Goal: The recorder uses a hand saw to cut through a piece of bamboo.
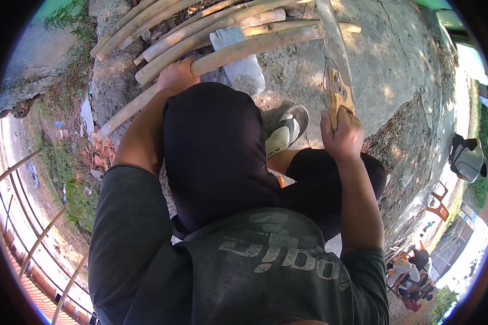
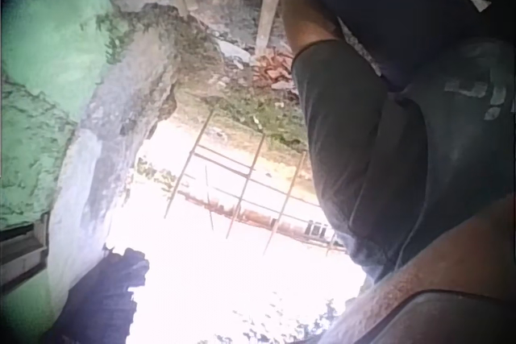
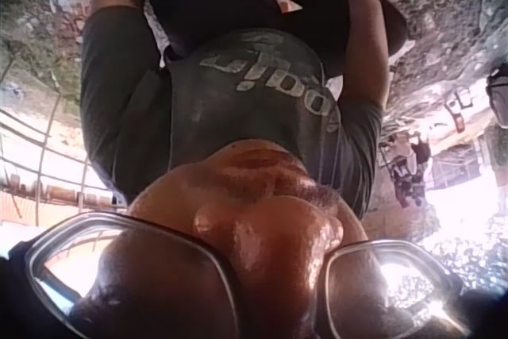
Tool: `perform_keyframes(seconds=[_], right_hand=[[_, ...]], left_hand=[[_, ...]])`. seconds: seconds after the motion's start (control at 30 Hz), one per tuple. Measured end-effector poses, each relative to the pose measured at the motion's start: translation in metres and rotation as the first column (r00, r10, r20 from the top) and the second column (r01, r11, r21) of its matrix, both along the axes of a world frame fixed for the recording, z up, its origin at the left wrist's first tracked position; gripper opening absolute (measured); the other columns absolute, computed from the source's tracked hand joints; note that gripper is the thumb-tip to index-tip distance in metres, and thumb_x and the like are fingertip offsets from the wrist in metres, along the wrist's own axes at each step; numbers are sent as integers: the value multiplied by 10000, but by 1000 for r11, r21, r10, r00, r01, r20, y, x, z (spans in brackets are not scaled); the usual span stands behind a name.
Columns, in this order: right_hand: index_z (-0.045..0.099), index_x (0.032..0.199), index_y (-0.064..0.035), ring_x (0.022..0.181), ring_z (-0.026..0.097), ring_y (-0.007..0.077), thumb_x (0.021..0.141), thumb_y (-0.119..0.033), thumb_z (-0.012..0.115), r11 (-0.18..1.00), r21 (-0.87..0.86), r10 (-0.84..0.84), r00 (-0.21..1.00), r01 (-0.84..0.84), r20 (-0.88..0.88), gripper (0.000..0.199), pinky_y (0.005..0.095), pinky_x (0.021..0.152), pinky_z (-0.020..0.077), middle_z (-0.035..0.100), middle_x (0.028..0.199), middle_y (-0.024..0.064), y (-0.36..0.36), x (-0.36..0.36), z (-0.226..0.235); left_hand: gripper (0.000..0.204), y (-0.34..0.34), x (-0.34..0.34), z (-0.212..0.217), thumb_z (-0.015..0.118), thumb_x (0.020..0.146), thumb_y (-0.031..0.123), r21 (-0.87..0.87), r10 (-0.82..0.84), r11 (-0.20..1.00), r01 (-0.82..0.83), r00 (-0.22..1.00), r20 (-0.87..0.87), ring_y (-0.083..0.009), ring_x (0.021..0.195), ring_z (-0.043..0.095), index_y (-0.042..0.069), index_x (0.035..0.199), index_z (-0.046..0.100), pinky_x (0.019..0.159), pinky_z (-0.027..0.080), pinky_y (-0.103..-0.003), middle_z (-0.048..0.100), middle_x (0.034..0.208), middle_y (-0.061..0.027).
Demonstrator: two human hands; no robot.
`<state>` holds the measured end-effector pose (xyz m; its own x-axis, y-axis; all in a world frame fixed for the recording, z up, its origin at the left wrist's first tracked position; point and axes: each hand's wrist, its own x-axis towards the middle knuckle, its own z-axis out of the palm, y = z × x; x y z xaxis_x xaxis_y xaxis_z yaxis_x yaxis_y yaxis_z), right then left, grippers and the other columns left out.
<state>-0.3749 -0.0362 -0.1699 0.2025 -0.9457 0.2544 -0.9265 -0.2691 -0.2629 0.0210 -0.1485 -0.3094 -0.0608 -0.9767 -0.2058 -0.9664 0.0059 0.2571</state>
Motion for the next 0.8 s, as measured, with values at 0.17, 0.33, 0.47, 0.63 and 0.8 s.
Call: perform_keyframes(seconds=[0.17, 0.33, 0.47, 0.63, 0.8], right_hand=[[607, 764, -60, 723, 674, 389, 906, -415, 593, 939, 225, -181, 929, 261, -323, 383, 503, 665, 524, 659, 733, 209, -10, -18, -23], [697, 1012, -4, 824, 675, 312, 964, -484, 504, 500, 296, -844, 534, 814, -42, 519, 451, 770, 507, 681, 840, 168, -22, -110, 1], [707, 1034, 14, 748, 614, 228, 953, -557, 534, 513, 234, -858, 503, 826, 108, 602, 424, 688, 472, 648, 792, 136, 19, -172, 26], [669, 1160, 58, 836, 632, 299, 966, -537, 535, 531, 97, -847, 525, 842, 79, 640, 433, 761, 486, 679, 941, 216, 85, -228, 30], [646, 1216, 62, 965, 647, 311, 963, -541, 540, 405, 151, -914, 401, 902, 57, 663, 422, 862, 500, 682, 1095, 243, 140, -248, -7]], left_hand=[[364, 0, -3, 4, 637, 785, 296, -15, -6, 1000, 6, 1000, -8, -373, 988, 670, 119, 1103, 633, 862, 538, -502, 702, 1015, -184], [330, 1, -7, 25, 631, 778, 281, 39, 2, 999, -2, 1000, 0, -378, 996, 662, 108, 1059, 620, 873, 525, -508, 697, 1019, -180], [313, 4, 1, 25, 625, 784, 278, 118, -17, 993, 23, 999, -45, -395, 981, 658, 109, 1047, 609, 878, 520, -511, 688, 1026, -171], [331, 4, 7, 15, 631, 780, 281, -3, 3, 1000, -4, 998, -66, -393, 962, 663, 116, 1067, 628, 850, 527, -513, 692, 1004, -168], [423, -21, 17, 63, 654, 775, 306, -54, 88, 994, -92, 993, -77, -400, 965, 664, 100, 1143, 625, 838, 543, -492, 689, 1052, -195]])
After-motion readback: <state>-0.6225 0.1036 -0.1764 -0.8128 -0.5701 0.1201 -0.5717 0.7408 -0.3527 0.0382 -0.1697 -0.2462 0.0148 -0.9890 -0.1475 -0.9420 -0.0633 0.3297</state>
